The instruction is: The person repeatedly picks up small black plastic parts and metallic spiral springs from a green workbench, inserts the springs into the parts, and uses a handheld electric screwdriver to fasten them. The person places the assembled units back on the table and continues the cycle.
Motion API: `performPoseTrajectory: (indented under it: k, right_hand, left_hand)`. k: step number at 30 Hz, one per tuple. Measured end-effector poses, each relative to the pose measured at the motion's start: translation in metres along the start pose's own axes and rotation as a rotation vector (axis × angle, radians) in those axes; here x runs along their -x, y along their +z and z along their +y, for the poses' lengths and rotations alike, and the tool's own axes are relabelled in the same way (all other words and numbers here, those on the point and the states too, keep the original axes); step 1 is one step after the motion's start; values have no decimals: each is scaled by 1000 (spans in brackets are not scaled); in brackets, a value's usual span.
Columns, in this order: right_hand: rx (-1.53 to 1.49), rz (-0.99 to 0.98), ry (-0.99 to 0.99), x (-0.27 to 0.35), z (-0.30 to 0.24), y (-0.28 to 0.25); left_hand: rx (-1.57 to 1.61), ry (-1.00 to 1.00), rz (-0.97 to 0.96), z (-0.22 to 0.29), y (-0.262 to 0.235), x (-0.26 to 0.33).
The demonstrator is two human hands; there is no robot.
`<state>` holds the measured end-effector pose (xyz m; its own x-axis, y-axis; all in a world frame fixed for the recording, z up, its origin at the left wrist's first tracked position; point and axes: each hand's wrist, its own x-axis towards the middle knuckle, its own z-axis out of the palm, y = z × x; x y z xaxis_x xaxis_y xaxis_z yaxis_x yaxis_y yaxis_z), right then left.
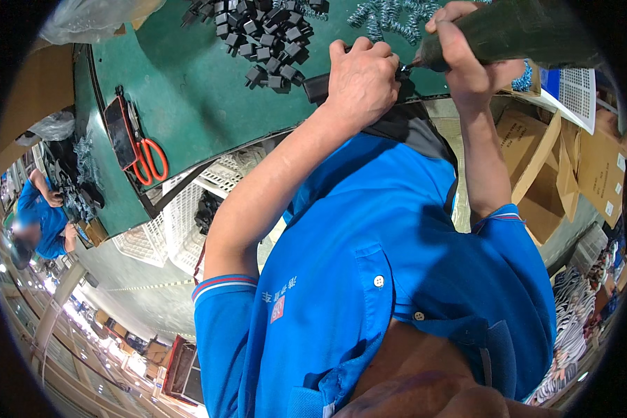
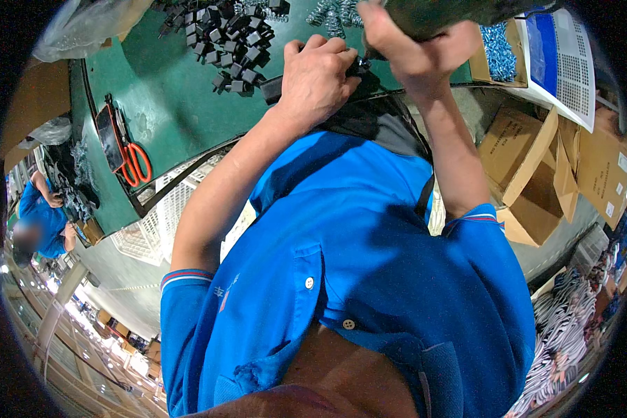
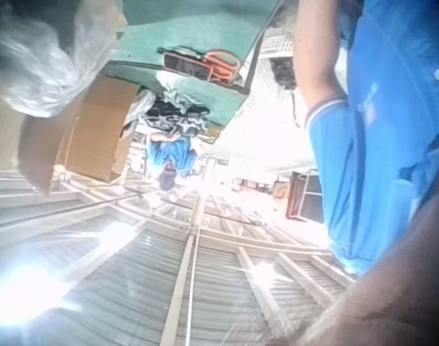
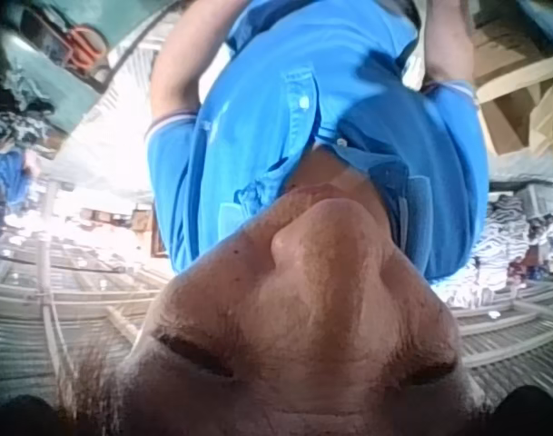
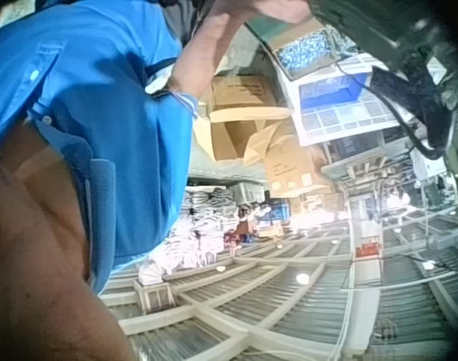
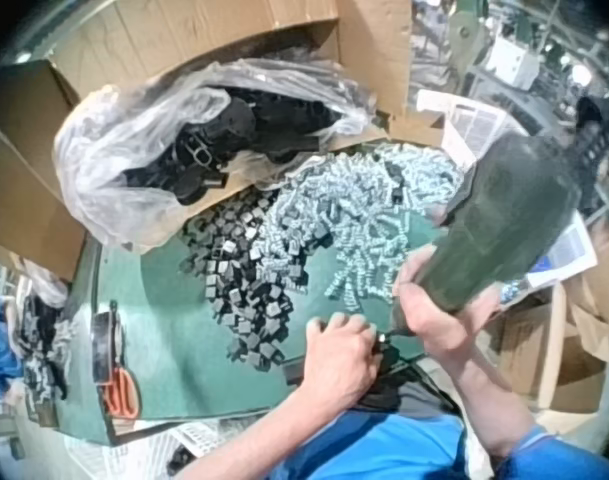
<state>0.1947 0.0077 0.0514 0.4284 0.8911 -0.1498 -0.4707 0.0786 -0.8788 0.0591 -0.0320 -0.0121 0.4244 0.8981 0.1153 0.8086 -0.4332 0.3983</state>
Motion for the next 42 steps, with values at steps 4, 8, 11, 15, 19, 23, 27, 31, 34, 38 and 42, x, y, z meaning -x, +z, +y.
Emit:
performPoseTrajectory:
  k: [4,8,11,15,19,23,27,31,34,38,42]
  right_hand:
    - [67,-375,-147,6,4,-15]
    - [111,-557,-255,-10,24,-33]
    - [112,-705,-438,-13,26,-28]
    - [134,-988,-349,-27,20,-26]
    - [131,-906,-175,-23,0,-17]
    - [64,-603,-215,-11,-52,-32]
    - [855,-342,-156,-50,-11,-105]
    - [1531,-175,-273,-37,0,-108]
    - [1671,-173,-387,-36,-14,-104]
    - [1781,-9,-426,-69,-60,-117]
    - [2073,-142,-338,-111,-66,-147]
  left_hand:
    - [-5,4,-21,-1,1,-2]
    - [-7,-1,-25,1,-1,-1]
    - [-5,-1,-32,0,-2,-1]
    - [-15,-13,-53,3,-4,-2]
    - [-11,-8,-38,5,-7,-3]
    - [26,-32,-59,5,-4,1]
    - [17,-6,8,6,-6,-2]
    - [10,17,88,13,-36,20]
    - [7,-76,109,9,-92,65]
    - [-355,-472,-133,-30,-137,169]
    - [-674,-787,-457,-82,-120,302]
